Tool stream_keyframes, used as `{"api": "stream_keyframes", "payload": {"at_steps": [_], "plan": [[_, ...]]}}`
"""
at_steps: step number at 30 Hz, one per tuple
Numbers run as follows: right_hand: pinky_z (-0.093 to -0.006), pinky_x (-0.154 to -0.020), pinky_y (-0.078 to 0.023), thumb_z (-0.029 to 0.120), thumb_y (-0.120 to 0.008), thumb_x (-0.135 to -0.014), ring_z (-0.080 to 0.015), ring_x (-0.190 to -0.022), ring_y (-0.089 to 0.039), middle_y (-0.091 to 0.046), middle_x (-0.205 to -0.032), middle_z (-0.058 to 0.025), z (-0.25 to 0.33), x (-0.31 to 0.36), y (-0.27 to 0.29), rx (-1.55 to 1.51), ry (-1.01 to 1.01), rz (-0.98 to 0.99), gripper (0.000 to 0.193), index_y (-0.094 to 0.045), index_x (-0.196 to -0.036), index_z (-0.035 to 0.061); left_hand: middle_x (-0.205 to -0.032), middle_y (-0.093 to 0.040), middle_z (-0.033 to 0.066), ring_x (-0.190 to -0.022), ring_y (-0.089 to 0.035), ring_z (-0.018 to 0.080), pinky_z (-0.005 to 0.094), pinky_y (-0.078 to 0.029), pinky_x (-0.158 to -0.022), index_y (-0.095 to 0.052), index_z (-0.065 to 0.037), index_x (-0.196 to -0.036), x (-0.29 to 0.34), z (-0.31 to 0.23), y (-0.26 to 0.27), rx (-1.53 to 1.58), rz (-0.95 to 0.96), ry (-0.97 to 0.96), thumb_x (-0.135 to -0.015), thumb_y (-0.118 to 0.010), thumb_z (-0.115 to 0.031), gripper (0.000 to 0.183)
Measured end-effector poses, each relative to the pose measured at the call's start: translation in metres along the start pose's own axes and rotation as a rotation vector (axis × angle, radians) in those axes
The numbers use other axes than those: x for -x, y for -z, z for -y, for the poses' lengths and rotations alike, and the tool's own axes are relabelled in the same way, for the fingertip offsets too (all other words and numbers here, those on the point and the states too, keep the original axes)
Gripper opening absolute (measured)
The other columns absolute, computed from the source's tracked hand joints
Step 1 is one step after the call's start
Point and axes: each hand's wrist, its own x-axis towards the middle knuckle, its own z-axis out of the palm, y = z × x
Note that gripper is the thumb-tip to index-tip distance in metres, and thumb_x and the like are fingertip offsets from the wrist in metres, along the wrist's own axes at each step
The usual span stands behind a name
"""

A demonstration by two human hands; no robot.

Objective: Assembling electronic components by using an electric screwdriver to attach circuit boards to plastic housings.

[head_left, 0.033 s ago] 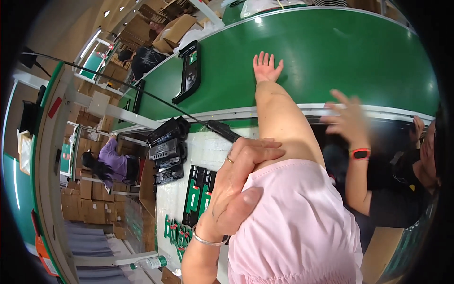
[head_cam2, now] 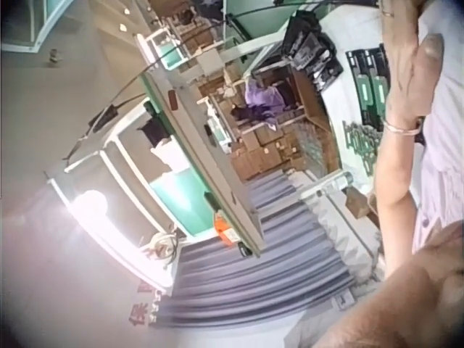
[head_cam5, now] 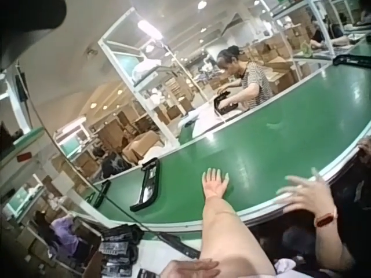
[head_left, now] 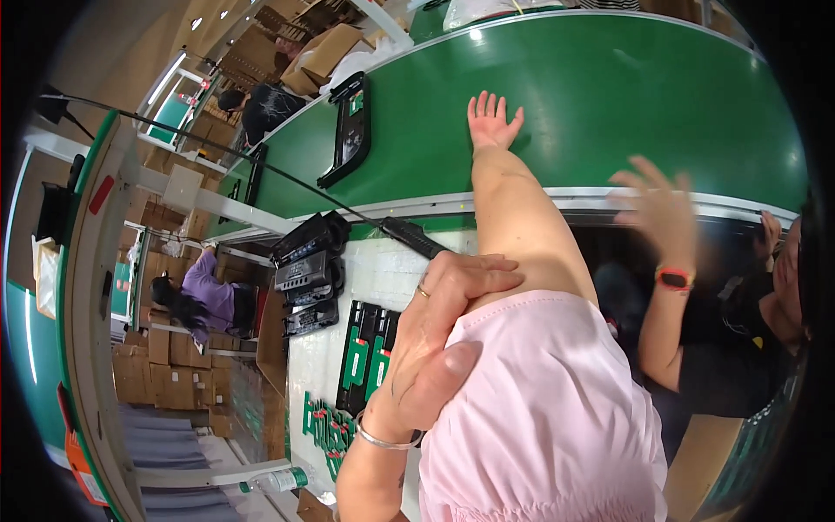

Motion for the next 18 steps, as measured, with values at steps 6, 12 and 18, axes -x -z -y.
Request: {"api": "stream_keyframes", "payload": {"at_steps": [6, 12, 18], "plan": [[-0.0501, -0.091, -0.035, 0.047, -0.061, -0.071, -0.0275, -0.109, -0.045, -0.036, -0.127, -0.0052, 0.000, 0.006, -0.004, -0.012, 0.006, 0.000, 0.080, -0.023, -0.135, 0.0158, -0.101, -0.053, 0.0211, -0.100, -0.050, 0.0318, 0.0383, -0.035, -0.090, -0.054, 0.006, -0.101, 0.026, -0.002, -0.007, 0.135, -0.142, 0.084, -0.078, -0.029, -0.048, 0.064], [-0.0541, -0.093, -0.033, 0.044, -0.065, -0.067, -0.0321, -0.110, -0.043, -0.039, -0.124, -0.0104, 0.023, 0.007, -0.008, -0.044, 0.067, -0.014, 0.075, -0.032, -0.125, 0.0103, -0.104, -0.052, 0.0206, -0.103, -0.049, 0.0306, 0.0381, -0.033, -0.092, -0.054, 0.005, -0.102, 0.024, -0.016, -0.011, 0.202, -0.160, 0.200, -0.079, -0.029, -0.048, 0.063], [-0.0539, -0.093, -0.032, 0.043, -0.065, -0.066, -0.0321, -0.109, -0.044, -0.039, -0.124, -0.0099, 0.005, -0.003, -0.015, -0.049, 0.041, 0.024, 0.077, -0.031, -0.126, 0.0097, -0.105, -0.052, 0.0195, -0.107, -0.048, 0.0300, 0.0373, -0.033, -0.093, -0.054, 0.005, -0.103, 0.023, -0.020, 0.003, 0.192, -0.111, 0.202, -0.078, -0.031, -0.045, 0.060]]}}
